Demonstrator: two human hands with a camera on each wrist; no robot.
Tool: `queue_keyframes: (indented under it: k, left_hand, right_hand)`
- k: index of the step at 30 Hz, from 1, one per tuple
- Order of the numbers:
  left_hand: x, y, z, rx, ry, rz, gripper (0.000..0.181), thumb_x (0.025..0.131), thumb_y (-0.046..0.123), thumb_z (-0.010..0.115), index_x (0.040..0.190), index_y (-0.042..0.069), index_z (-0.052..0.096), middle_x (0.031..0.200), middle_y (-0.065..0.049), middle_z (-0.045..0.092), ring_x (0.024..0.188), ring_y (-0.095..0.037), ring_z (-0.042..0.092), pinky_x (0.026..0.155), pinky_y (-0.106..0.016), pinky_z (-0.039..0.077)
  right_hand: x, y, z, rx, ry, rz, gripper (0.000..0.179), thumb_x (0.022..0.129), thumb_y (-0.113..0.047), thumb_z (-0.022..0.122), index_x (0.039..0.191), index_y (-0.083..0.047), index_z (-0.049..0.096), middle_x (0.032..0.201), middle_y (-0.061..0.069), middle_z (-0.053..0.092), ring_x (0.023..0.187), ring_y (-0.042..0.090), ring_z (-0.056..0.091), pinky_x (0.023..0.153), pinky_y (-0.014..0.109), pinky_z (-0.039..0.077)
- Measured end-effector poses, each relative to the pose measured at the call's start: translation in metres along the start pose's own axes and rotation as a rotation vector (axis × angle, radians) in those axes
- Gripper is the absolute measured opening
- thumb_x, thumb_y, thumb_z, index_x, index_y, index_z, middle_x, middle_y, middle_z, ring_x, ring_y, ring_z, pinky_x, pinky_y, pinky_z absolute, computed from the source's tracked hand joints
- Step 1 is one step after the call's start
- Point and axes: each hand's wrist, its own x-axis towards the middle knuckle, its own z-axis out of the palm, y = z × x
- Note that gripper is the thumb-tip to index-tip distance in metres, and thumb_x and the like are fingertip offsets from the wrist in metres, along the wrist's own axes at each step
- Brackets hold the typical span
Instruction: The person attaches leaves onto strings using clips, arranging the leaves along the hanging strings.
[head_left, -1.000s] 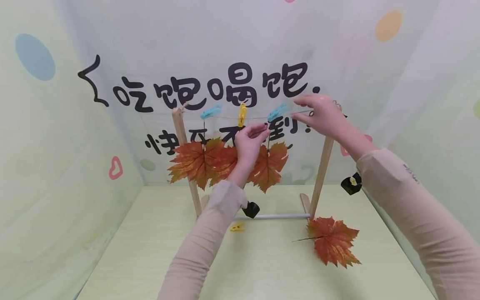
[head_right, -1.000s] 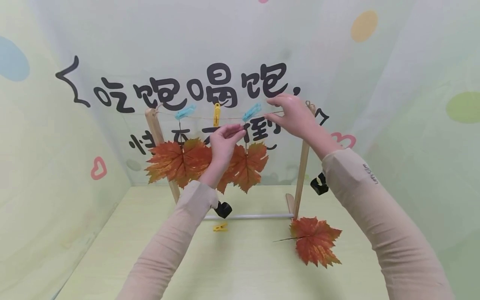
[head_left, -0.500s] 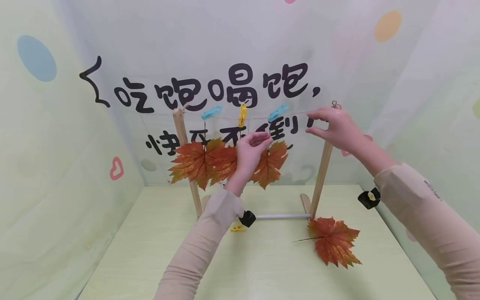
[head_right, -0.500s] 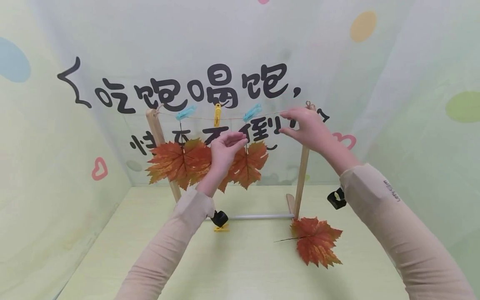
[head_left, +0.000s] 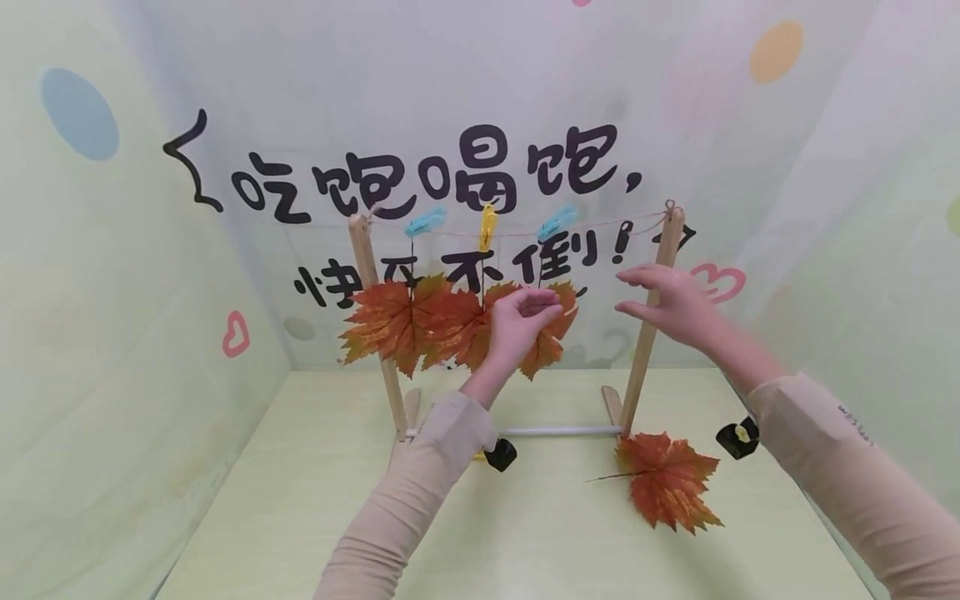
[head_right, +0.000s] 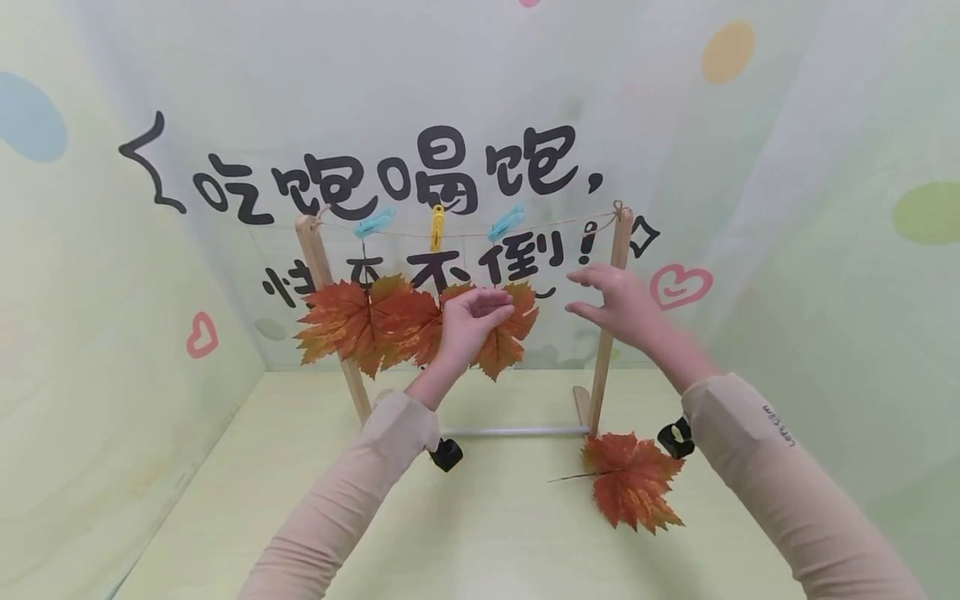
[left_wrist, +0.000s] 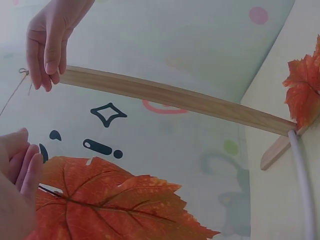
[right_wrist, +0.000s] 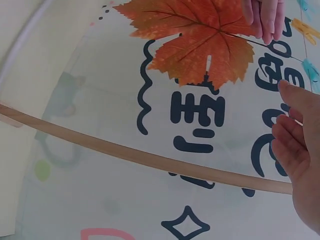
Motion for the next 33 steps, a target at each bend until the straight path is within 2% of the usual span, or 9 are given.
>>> queue_keyframes:
  k: [7,14,21,24,33]
  left_hand:
    - [-0.010,-0.023,0.013,0.053,-0.070,-0.023,0.021,0.079,0.006,0.069,0.098,-0.001,0.066,0.094,-0.013,0.068,0.082,-0.016,0.065,0.074,-0.022,0.051]
    - [-0.024,-0.047,0.025,0.115,-0.133,-0.048,0.019,0.078,0.005,0.070,0.097,0.000,0.067,0.093,-0.011,0.069,0.080,-0.015,0.065,0.072,-0.020,0.051]
    - [-0.039,-0.067,0.033,0.121,-0.210,-0.111,0.020,0.078,0.005,0.070,0.097,-0.001,0.067,0.093,-0.013,0.068,0.081,-0.017,0.065,0.070,-0.020,0.052]
    - [-0.045,-0.078,0.035,0.137,-0.228,-0.134,0.020,0.078,0.004,0.069,0.097,-0.002,0.067,0.092,-0.013,0.068,0.080,-0.016,0.066,0.069,-0.020,0.052]
    - [-0.064,-0.111,0.040,0.190,-0.267,-0.135,0.021,0.077,0.003,0.070,0.096,-0.006,0.066,0.091,-0.014,0.068,0.078,-0.019,0.066,0.068,-0.018,0.051]
  right_hand:
    - [-0.025,0.008,0.017,0.039,-0.046,0.065,0.038,0.071,-0.004,0.076,0.106,0.006,0.063,0.104,0.020,0.064,0.090,0.033,0.060,0.077,0.046,0.050]
    - [-0.046,0.014,0.031,0.072,-0.075,0.087,0.036,0.072,-0.004,0.075,0.104,0.007,0.063,0.100,0.020,0.065,0.088,0.032,0.061,0.075,0.046,0.051]
    - [-0.074,0.027,0.046,0.082,-0.087,0.154,0.034,0.073,-0.004,0.074,0.104,0.007,0.063,0.099,0.020,0.065,0.087,0.034,0.061,0.073,0.047,0.051]
    - [-0.086,0.033,0.054,0.089,-0.094,0.178,0.034,0.074,-0.005,0.074,0.104,0.007,0.063,0.098,0.020,0.065,0.087,0.034,0.061,0.073,0.047,0.051]
    - [-0.110,0.043,0.065,0.107,-0.080,0.208,0.030,0.072,0.001,0.073,0.099,0.009,0.063,0.092,0.021,0.064,0.081,0.031,0.059,0.070,0.047,0.051]
